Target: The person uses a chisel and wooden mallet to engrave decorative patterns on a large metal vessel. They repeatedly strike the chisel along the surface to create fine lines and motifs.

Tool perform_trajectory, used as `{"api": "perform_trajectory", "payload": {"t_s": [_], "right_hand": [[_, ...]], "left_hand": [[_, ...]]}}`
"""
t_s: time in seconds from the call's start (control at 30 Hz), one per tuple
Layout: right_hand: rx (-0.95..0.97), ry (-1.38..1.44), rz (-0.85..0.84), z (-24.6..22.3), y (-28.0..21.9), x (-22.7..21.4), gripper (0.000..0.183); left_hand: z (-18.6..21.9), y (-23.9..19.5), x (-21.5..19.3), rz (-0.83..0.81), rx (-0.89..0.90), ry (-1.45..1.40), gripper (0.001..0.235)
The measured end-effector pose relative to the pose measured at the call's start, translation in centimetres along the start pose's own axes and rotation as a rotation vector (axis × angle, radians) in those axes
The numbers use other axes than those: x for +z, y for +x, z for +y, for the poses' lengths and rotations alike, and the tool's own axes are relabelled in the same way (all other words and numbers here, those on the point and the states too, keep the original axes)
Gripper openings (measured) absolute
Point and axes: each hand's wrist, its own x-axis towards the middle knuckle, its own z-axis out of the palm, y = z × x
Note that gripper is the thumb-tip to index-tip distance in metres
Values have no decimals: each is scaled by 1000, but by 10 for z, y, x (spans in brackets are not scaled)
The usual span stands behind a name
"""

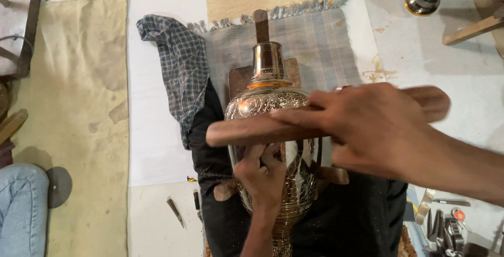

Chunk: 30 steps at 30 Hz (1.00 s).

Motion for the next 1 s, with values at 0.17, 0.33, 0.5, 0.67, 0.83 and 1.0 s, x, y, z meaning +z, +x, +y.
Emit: {"api": "perform_trajectory", "payload": {"t_s": [0.17, 0.33, 0.5, 0.67, 0.83, 1.0], "right_hand": [[288, 606, 139, 33, -11, 81, 87], [376, 1257, 586, 10, -40, 198, 86], [583, 1311, 596, -8, -84, 285, 89], [694, 1296, 782, -38, -91, 316, 89], [532, 976, 906, -44, -87, 317, 85], [586, 1127, 796, -24, -82, 282, 90]], "left_hand": [[-8, 25, -19, -220, 213, 57, 29], [-24, 52, -22, -578, 287, 37, 45], [-36, 77, -16, -931, 366, 117, 59], [-37, 99, 5, -1172, 540, 37, 56], [-41, 110, 19, -1286, 689, -46, 42], [-38, 110, 12, -1186, 649, -108, 55]]}}
